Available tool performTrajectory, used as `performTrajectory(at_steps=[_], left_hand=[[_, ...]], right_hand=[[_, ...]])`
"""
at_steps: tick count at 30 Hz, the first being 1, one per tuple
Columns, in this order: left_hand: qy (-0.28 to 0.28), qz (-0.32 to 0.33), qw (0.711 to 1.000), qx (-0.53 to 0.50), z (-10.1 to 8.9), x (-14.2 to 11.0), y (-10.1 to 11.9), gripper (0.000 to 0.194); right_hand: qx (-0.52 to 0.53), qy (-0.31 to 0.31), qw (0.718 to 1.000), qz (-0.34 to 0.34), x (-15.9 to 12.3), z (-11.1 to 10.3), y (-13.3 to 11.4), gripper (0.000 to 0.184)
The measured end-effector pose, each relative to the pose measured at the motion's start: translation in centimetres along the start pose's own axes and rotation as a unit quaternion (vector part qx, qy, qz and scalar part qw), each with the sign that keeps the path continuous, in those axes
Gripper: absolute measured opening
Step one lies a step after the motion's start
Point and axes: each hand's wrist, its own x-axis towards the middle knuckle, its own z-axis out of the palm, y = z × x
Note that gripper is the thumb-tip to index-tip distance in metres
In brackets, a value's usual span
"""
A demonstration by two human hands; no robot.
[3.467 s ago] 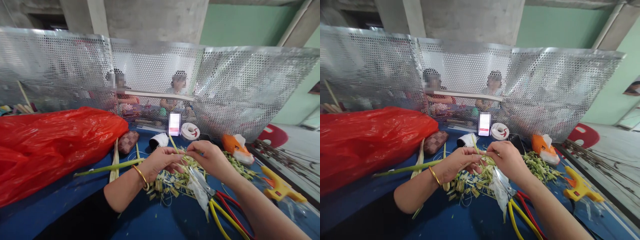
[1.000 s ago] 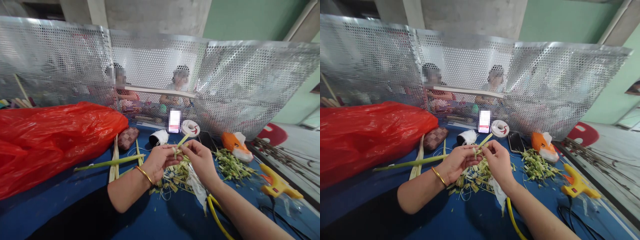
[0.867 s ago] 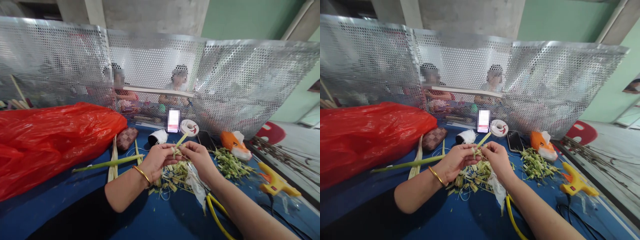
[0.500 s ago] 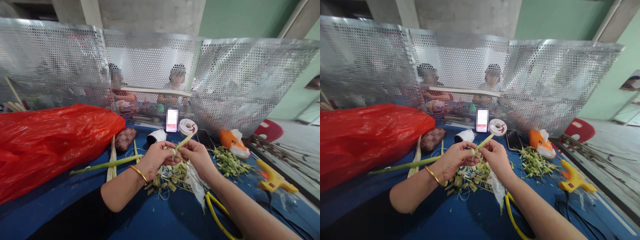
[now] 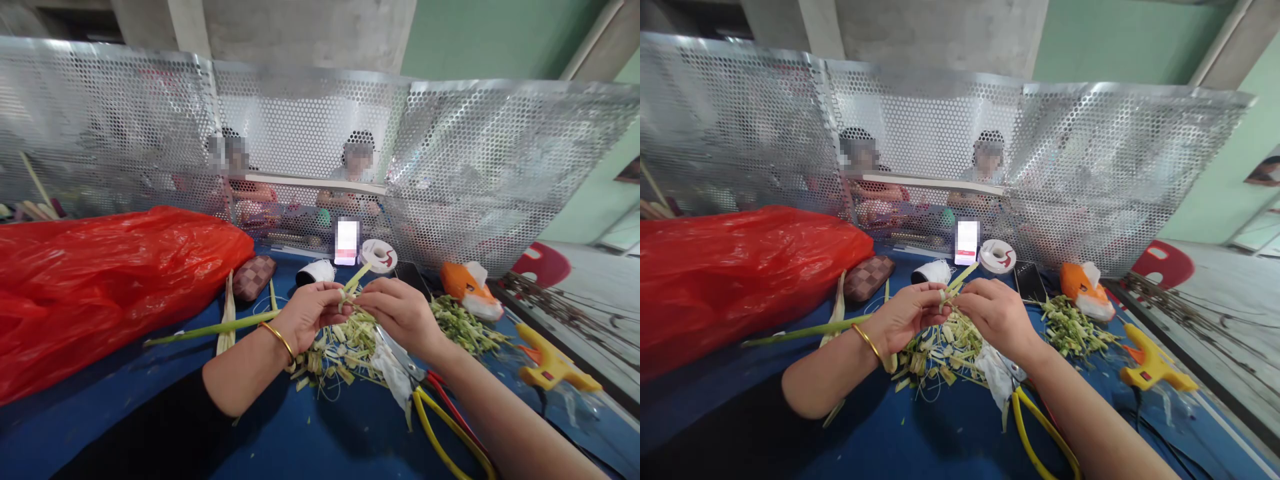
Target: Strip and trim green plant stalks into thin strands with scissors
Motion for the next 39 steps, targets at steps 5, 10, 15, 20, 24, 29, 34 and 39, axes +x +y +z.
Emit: performTrajectory(at_steps=[5,10,15,20,24,29,34,39], left_hand=[[-0.004,0.033,0.997,0.069,0.4,-0.3,-0.3,0.013],[-0.032,0.075,0.986,0.143,0.5,-0.6,-0.2,0.013],[-0.051,0.088,0.980,0.170,0.4,-0.7,0.2,0.013],[-0.049,0.103,0.979,0.172,0.4,-0.5,0.0,0.016],[-0.043,0.109,0.979,0.166,0.6,-0.5,-0.1,0.020],[-0.073,0.123,0.979,0.147,0.7,-0.6,-0.3,0.031],[-0.051,0.165,0.972,0.158,0.8,-0.4,-1.1,0.034],[-0.018,0.172,0.973,0.155,0.9,-0.2,-0.9,0.028]], right_hand=[[-0.109,0.036,0.992,-0.057,0.2,0.1,-1.1,0.018],[-0.046,0.019,0.999,0.017,0.4,0.4,-1.7,0.012],[0.043,0.009,0.989,0.144,0.6,0.6,-2.2,0.014],[0.097,0.005,0.959,0.267,0.6,0.7,-2.3,0.012],[0.101,0.006,0.942,0.321,0.4,1.1,-2.1,0.012],[0.094,0.028,0.930,0.353,0.2,1.5,-1.9,0.014],[0.138,0.058,0.907,0.393,0.3,1.7,-2.1,0.017],[0.163,0.097,0.906,0.378,0.5,1.7,-2.5,0.011]])
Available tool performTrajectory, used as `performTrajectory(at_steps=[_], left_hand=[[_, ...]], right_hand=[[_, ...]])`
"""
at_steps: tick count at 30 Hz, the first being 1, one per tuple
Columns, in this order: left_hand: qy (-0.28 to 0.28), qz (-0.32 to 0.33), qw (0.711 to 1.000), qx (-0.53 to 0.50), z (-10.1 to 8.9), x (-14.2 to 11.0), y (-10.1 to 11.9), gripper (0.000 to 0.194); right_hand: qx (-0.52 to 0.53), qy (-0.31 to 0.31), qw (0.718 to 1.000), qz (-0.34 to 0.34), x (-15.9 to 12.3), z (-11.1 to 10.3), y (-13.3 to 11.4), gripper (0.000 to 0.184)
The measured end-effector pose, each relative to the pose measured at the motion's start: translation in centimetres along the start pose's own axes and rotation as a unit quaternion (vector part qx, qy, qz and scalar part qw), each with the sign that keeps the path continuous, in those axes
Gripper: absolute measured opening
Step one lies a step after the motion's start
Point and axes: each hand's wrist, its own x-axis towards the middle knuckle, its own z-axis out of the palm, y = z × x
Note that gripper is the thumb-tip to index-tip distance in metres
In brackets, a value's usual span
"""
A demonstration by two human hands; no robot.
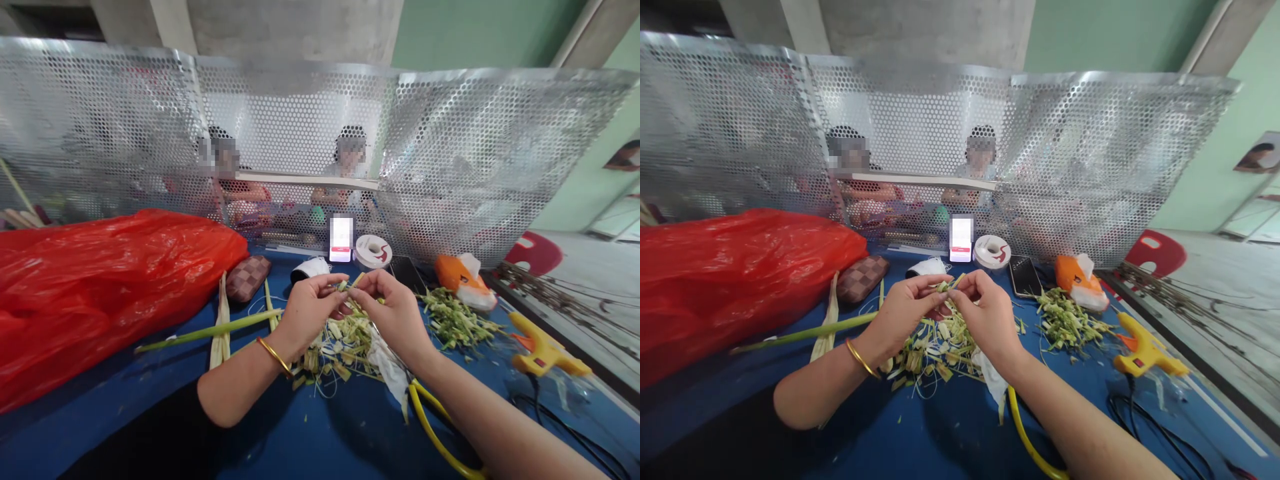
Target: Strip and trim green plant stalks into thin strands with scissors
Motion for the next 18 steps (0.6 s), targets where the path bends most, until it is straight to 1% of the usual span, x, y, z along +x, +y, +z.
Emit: performTrajectory(at_steps=[2,5,8,10,12,15,18], left_hand=[[0.003,0.003,1.000,-0.009,-0.2,0.1,0.3,0.025],[0.022,0.000,0.999,-0.028,-0.6,0.3,0.7,0.019],[0.025,-0.001,0.999,-0.042,-0.9,0.4,0.8,0.016],[0.014,0.001,0.999,-0.044,-1.0,0.5,0.9,0.014],[0.001,-0.003,0.999,-0.040,-1.0,0.5,0.8,0.012],[-0.005,-0.017,0.999,-0.032,-0.9,0.4,0.8,0.015],[-0.009,-0.022,0.999,-0.026,-0.7,0.2,0.6,0.018]], right_hand=[[0.006,-0.014,1.000,-0.026,0.0,-0.4,-0.3,0.009],[0.008,-0.074,0.995,-0.072,0.3,-1.5,-0.9,0.008],[0.034,-0.146,0.983,-0.104,0.8,-2.5,-1.1,0.019],[0.054,-0.168,0.979,-0.106,1.1,-2.9,-1.1,0.020],[0.083,-0.148,0.981,-0.093,1.2,-2.8,-0.9,0.014],[0.129,-0.083,0.986,-0.062,1.0,-2.0,-0.6,0.008],[0.161,-0.039,0.986,-0.031,0.7,-1.0,-0.5,0.011]])
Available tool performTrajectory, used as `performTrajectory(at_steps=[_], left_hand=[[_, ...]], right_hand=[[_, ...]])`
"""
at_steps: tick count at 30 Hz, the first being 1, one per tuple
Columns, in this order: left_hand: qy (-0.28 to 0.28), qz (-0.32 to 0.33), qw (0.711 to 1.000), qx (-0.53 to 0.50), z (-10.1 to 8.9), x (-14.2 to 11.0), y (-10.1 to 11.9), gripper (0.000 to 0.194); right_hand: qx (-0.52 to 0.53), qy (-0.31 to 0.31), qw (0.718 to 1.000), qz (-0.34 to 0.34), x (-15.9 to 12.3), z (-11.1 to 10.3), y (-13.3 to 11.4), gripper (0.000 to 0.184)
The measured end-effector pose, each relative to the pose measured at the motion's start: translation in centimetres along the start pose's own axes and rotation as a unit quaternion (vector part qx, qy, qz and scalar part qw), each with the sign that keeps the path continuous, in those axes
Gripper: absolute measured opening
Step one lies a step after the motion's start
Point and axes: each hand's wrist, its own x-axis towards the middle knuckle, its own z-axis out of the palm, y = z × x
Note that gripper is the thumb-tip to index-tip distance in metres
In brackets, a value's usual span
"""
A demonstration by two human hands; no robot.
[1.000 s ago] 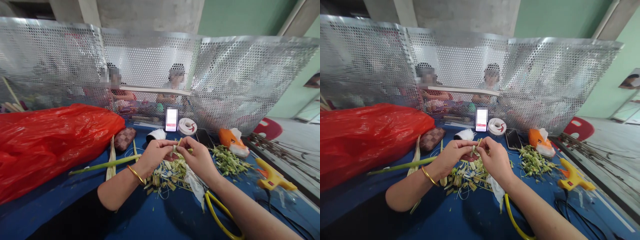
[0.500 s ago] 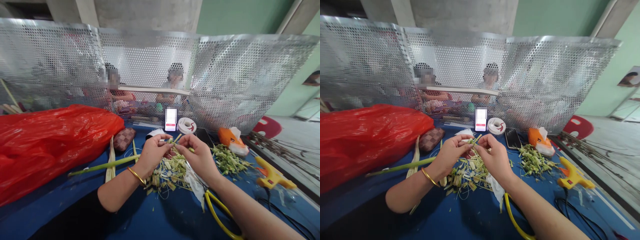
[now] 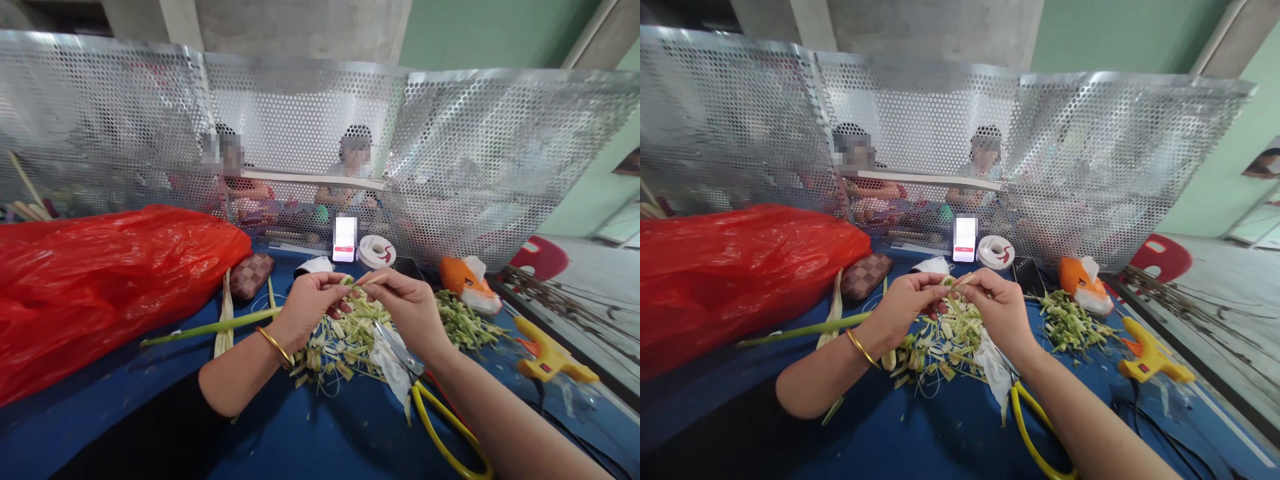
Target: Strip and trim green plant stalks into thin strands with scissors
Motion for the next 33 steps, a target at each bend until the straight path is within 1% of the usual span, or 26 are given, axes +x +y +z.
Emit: performTrajectory(at_steps=[3,8,11,14,17,21,26,29,33], left_hand=[[-0.005,0.006,1.000,0.011,0.1,0.0,-0.2,0.018],[0.000,-0.002,1.000,0.012,0.1,0.0,-0.4,0.016],[0.018,0.004,1.000,0.025,0.1,0.0,-0.4,0.019],[0.033,0.022,0.998,0.041,0.1,0.1,-0.5,0.019],[0.041,0.039,0.997,0.055,0.1,0.1,-0.5,0.016],[0.045,0.058,0.994,0.085,0.2,-0.1,-0.3,0.014],[0.052,0.078,0.987,0.131,0.4,-0.4,-0.4,0.013],[0.050,0.084,0.985,0.141,0.6,-0.5,-0.8,0.013],[0.037,0.085,0.987,0.130,0.9,-0.6,-1.3,0.012]], right_hand=[[0.043,0.024,0.998,0.032,-0.3,0.7,0.4,0.015],[0.125,0.025,0.985,0.115,-0.5,1.0,0.9,0.020],[0.124,0.017,0.982,0.144,-0.5,1.0,0.9,0.019],[0.100,0.034,0.979,0.173,-0.5,0.9,0.6,0.018],[0.081,0.041,0.980,0.175,-0.5,0.8,0.4,0.018],[0.045,0.030,0.984,0.169,-0.5,0.7,0.3,0.018],[0.024,0.027,0.982,0.184,-0.4,0.9,0.3,0.019],[0.031,0.033,0.985,0.164,-0.5,1.1,0.6,0.018],[0.029,0.058,0.988,0.139,-0.7,1.4,1.0,0.017]])
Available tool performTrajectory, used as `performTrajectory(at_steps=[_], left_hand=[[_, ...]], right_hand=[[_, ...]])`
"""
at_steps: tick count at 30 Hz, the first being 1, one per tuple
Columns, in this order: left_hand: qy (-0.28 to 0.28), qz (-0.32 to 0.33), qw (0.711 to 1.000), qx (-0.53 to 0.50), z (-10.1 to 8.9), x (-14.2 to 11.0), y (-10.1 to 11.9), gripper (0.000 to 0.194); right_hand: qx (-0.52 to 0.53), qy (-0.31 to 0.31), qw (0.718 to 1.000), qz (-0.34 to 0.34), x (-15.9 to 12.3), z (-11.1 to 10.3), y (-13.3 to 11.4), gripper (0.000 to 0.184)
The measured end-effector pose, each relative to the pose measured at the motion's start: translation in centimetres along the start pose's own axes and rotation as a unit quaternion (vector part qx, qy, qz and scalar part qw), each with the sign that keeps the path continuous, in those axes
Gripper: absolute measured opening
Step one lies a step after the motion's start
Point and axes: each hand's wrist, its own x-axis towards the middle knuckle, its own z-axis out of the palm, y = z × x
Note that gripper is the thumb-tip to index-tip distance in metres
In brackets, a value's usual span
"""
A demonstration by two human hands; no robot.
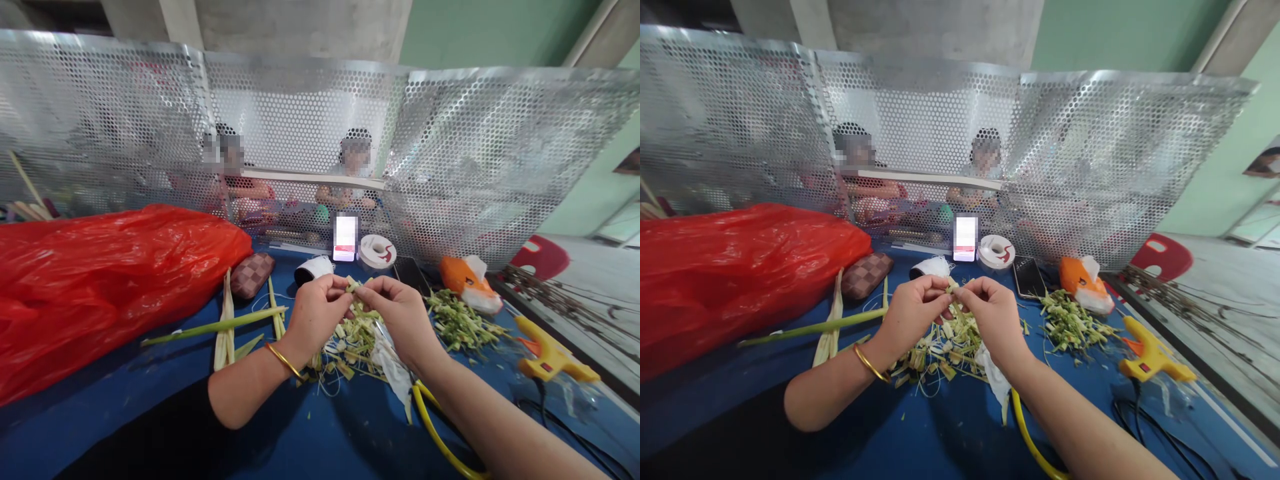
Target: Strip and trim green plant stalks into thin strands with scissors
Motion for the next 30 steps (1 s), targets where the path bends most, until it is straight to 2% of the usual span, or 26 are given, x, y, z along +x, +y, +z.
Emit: performTrajectory(at_steps=[4,8,12,16,22,26,30], left_hand=[[-0.003,0.000,1.000,-0.023,-0.1,0.1,0.1,0.010],[0.018,-0.023,0.998,-0.056,-0.3,0.4,0.4,0.009],[0.010,-0.010,0.999,-0.043,-0.1,0.2,0.3,0.012],[-0.012,0.006,1.000,-0.011,0.3,-0.2,-0.1,0.011],[-0.007,0.037,0.999,0.023,0.4,-0.2,-0.9,0.014],[-0.017,0.088,0.993,0.070,0.2,-0.3,-1.2,0.017],[-0.026,0.118,0.987,0.103,0.0,-0.4,-1.1,0.020]], right_hand=[[0.023,0.016,0.999,-0.024,0.0,0.1,-0.1,0.015],[0.034,-0.034,0.997,-0.058,-0.1,-0.1,-0.7,0.015],[-0.031,-0.017,0.997,-0.071,-0.2,-0.3,-0.9,0.008],[-0.120,0.008,0.990,-0.077,0.0,-0.9,-0.9,0.012],[-0.196,-0.045,0.977,-0.065,0.7,-2.1,-1.2,0.016],[-0.252,-0.067,0.963,-0.067,0.8,-2.5,-1.4,0.014],[-0.246,-0.109,0.962,-0.053,1.1,-3.0,-1.7,0.018]])
